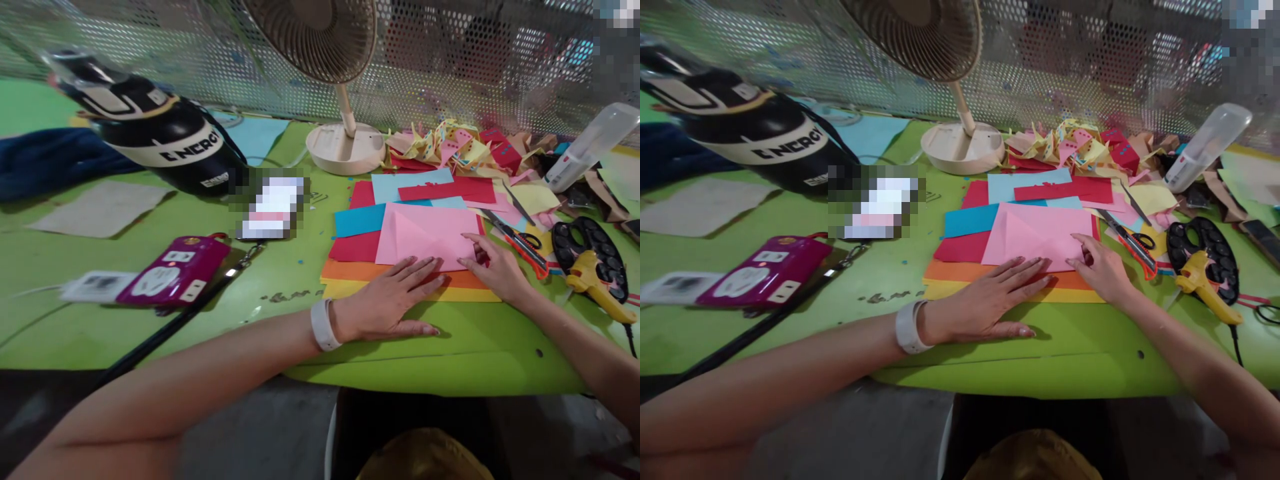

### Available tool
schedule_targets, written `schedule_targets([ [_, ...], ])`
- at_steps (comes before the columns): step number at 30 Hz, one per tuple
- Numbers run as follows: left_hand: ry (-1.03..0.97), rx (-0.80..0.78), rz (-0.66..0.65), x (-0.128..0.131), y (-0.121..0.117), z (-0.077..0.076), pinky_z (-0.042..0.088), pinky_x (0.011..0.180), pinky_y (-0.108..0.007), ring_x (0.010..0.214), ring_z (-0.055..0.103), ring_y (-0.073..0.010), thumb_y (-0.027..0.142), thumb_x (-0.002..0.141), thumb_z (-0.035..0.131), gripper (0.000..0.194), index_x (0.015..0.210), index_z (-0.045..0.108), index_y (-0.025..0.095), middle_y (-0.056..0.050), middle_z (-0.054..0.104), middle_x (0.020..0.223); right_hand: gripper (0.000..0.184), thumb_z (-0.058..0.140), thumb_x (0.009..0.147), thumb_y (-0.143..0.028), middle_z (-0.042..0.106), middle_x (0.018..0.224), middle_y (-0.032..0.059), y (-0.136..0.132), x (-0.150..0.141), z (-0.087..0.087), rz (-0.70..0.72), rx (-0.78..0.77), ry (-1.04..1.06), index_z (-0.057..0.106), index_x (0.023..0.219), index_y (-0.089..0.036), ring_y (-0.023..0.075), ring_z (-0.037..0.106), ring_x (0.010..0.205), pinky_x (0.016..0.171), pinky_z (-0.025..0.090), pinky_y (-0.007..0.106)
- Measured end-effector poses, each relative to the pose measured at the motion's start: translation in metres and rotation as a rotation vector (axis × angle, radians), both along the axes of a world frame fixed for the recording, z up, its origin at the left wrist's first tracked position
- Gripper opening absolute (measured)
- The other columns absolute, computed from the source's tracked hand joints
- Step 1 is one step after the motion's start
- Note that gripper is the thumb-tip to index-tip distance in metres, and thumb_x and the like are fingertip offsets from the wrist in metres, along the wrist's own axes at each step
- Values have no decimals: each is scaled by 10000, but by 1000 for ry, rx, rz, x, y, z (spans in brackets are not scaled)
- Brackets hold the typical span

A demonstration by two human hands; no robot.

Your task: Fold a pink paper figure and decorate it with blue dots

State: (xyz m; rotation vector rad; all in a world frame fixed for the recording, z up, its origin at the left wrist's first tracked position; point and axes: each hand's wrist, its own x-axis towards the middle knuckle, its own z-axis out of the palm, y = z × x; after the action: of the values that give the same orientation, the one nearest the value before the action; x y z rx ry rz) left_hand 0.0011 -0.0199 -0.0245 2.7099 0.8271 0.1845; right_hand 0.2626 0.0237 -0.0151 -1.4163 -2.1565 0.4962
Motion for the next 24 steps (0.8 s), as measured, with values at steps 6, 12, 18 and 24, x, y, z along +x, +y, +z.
schedule_targets([
  [6, 11, 15, -4, 0, 0, 1, 90, 1249, -491, 1546, 54, -268, 713, 942, 357, 845, 1593, 188, 200, -148, 76, 1665, 438, 620, 876, -383, 690, 837, 55, 0, 0, 0, -10, -14, -2, 632, 1267, -185, 208, 637, 728, 726, 540, 373],
  [12, 25, 31, -6, -1, 0, 0, 87, 1249, -490, 1545, 50, -268, 708, 945, 357, 835, 1590, 199, 202, -149, 72, 1665, 433, 615, 877, -398, 685, 823, 46, 0, -1, 1, 2, -5, 4, 632, 1260, -196, 200, 629, 708, 717, 539, 371],
  [18, 29, 30, -9, 0, 1, 0, 113, 1245, -503, 1540, 102, -292, 728, 935, 338, 852, 1584, 226, 188, -168, 110, 1657, 460, 633, 856, -385, 675, 825, 45, 0, -1, -1, -25, -4, 18, 628, 1271, -187, 189, 612, 684, 687, 527, 354],
  [24, -5, 57, 5, -2, 3, -2, 147, 1249, -468, 1525, 199, -284, 730, 935, 335, 917, 1595, 138, 125, -188, 222, 1634, 459, 629, 841, -329, 676, 802, 33, 2, -1, -6, -73, 0, 58, 606, 1283, -207, 195, 627, 701, 712, 540, 370],
])
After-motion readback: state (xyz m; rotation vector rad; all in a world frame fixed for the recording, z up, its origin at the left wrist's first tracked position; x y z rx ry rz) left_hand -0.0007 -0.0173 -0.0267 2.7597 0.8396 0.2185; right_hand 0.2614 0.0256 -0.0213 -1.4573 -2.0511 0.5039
